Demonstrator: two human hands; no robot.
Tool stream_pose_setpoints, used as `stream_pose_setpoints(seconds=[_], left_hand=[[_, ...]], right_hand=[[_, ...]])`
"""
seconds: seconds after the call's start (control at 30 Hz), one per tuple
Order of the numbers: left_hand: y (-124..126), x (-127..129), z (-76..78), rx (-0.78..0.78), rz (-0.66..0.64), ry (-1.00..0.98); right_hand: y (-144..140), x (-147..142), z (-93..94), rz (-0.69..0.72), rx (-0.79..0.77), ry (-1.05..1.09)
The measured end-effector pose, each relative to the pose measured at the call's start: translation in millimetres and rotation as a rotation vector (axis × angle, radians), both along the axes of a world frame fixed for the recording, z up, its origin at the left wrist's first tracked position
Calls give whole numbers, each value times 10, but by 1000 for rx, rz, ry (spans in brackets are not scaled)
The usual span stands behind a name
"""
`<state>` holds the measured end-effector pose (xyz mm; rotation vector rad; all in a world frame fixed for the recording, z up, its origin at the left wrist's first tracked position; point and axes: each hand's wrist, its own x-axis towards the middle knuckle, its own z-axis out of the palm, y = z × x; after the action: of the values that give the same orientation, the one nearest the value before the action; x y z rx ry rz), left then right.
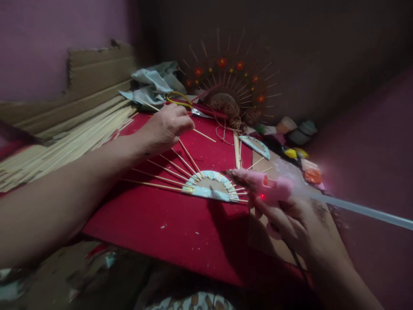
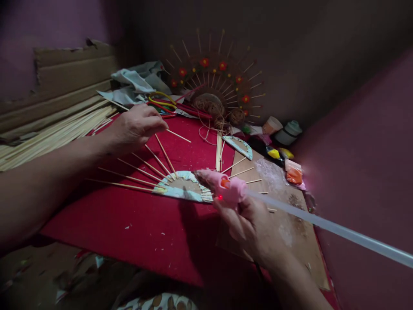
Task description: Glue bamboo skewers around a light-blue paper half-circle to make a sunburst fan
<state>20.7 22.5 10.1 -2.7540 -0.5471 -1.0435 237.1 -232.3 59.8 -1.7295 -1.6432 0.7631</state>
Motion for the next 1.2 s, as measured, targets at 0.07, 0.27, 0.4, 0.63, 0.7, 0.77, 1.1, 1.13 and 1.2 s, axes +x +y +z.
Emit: stream_pose_setpoints(seconds=[0.07,0.27,0.4,0.63,0.7,0.77,1.1,1.13,1.2], left_hand=[[7,-5,-23,41,48,-12],[-81,31,-33,59,120,65],[-164,52,9,20,138,91],[-232,75,10,-30,105,85],[-231,72,1,-7,92,81],[-230,69,0,17,95,85],[-264,95,19,-21,138,140],[-263,96,18,-30,136,140],[-260,95,18,-37,141,137]], right_hand=[[135,-134,-25,35,32,18],[280,-210,-279,90,25,211],[256,-234,-246,88,-7,97],[265,-236,-243,82,-16,27],[264,-218,-271,76,-18,18],[261,-200,-297,71,-4,9],[264,-218,-255,127,56,15],[255,-210,-251,131,61,15],[233,-188,-251,141,75,16]])
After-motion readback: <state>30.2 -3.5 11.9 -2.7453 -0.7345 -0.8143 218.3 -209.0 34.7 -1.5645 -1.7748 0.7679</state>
